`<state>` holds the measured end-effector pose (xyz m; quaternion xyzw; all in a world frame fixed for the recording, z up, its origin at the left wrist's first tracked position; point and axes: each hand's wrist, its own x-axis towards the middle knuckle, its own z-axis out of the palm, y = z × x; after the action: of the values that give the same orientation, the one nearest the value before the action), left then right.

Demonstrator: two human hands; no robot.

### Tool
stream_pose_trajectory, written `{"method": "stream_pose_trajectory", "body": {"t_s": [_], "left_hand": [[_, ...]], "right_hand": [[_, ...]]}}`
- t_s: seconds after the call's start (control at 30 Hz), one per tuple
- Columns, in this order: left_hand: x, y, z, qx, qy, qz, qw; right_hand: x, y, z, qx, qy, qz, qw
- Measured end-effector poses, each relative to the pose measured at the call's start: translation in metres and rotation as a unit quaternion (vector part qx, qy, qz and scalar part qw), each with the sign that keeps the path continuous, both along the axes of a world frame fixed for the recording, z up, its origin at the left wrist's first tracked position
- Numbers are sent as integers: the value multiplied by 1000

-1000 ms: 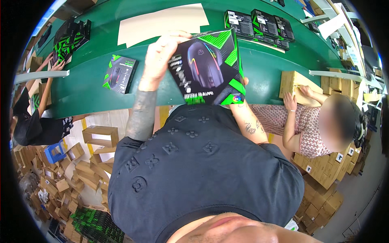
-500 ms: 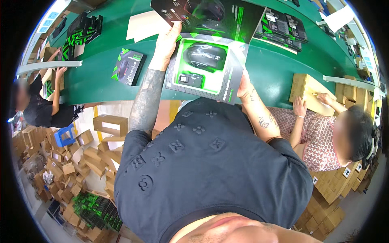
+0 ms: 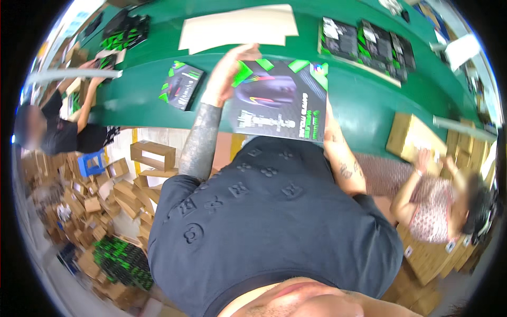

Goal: Inspecting and sorting retail boxes for wireless gaming mice on an assembly line.

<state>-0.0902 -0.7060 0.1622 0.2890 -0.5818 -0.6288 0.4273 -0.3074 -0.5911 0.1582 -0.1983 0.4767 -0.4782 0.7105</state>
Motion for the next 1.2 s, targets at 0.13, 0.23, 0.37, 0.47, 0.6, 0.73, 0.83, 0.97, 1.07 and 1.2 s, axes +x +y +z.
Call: {"method": "stream_pose_trajectory", "body": {"t_s": [0.13,0.23,0.37,0.47,0.6,0.73,0.83,0.97,1.07,1.2], "left_hand": [[19,14,-53,394,35,-46,917],[60,34,-83,340,169,112,918],[132,45,-83,253,235,306,887],[205,39,-128,159,-437,411,785],[169,-11,-112,-171,-529,418,718],[111,-21,-130,-224,-623,283,694],[91,-17,-140,-251,-716,259,598],[111,-35,-166,-189,-690,229,660],[148,-65,-141,-102,-720,205,656],[271,-64,-204,-171,-763,405,473]], "right_hand": [[-22,-9,-67,-50,-495,210,841],[-14,-16,-70,125,-242,124,954],[-14,-22,-93,85,-3,204,975],[-18,-7,-129,138,188,259,937],[-42,22,-184,194,292,307,885],[-49,28,-186,183,218,233,930],[-72,32,-203,171,142,195,955],[-71,49,-215,199,202,88,955],[-72,57,-224,204,232,28,951],[-53,66,-216,196,251,11,948]]}}
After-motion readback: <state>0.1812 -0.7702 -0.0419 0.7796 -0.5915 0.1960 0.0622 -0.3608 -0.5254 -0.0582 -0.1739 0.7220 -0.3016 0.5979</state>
